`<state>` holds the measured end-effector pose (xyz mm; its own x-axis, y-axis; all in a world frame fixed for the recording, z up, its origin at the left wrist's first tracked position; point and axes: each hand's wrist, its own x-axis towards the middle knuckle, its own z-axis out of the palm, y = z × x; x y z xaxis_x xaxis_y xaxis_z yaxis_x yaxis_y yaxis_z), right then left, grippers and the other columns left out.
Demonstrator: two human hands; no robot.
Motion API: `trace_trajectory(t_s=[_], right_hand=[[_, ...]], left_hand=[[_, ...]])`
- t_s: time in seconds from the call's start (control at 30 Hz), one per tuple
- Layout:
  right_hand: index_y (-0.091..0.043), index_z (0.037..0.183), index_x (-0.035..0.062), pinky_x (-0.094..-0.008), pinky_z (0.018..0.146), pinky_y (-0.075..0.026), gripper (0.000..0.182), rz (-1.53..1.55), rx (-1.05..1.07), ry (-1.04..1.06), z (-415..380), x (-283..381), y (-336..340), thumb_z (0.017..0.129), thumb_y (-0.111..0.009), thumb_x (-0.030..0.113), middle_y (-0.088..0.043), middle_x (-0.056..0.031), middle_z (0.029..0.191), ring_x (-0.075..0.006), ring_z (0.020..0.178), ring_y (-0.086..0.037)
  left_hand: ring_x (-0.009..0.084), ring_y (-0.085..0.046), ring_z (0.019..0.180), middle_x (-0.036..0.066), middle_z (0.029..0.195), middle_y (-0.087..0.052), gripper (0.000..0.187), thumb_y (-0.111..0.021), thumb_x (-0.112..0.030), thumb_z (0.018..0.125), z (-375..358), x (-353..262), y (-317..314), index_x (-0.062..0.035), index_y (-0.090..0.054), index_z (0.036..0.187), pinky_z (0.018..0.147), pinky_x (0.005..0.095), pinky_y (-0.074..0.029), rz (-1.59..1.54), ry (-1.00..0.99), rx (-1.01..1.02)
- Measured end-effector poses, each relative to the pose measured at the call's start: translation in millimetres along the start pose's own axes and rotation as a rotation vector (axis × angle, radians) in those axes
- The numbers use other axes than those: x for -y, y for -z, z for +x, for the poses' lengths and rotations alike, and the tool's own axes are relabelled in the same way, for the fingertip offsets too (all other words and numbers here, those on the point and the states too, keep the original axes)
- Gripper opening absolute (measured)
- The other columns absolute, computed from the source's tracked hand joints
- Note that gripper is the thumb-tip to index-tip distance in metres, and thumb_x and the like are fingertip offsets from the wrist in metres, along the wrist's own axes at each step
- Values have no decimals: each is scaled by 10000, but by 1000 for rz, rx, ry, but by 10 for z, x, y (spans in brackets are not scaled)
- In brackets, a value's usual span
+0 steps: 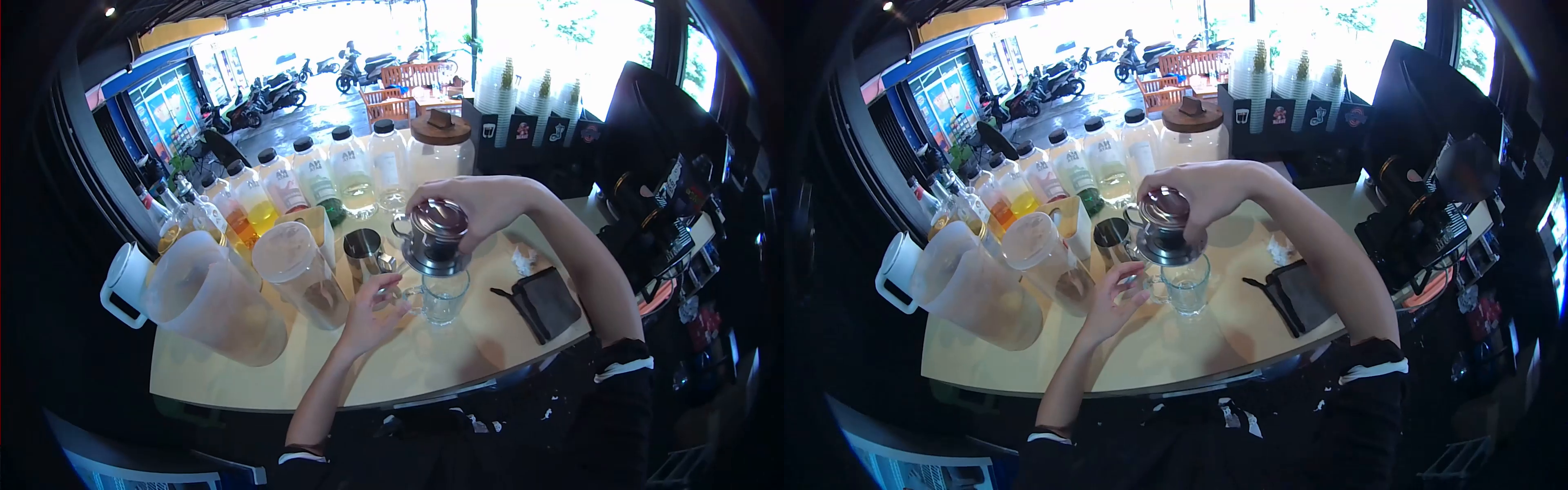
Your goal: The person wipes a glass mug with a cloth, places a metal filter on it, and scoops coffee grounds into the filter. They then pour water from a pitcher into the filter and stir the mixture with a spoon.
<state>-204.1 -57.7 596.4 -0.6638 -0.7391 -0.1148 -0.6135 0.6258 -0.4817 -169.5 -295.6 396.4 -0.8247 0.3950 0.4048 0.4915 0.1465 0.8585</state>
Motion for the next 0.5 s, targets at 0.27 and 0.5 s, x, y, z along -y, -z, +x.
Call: trace_trajectory(t_s=[0.27,0.5], right_hand=[[-459,1250,67,-356,924,-460,802,5,75,84,-167,64,-273,522,-792,22,-536,-126,1169,-276,1078,-565],[-464,1247,59,-353,895,-480,801,-25,77,103,-121,19,-378,498,-747,19,-514,-132,1175,-295,1051,-555]], left_hand=[[144,-639,921,103,977,-674,244,-614,-99,896,-28,43,-108,25,-625,1106,854,297,-506,-113,165,58],[127,-631,912,107,1000,-676,255,-602,-79,905,-74,40,-115,37,-617,1131,834,290,-512,-143,152,40]])
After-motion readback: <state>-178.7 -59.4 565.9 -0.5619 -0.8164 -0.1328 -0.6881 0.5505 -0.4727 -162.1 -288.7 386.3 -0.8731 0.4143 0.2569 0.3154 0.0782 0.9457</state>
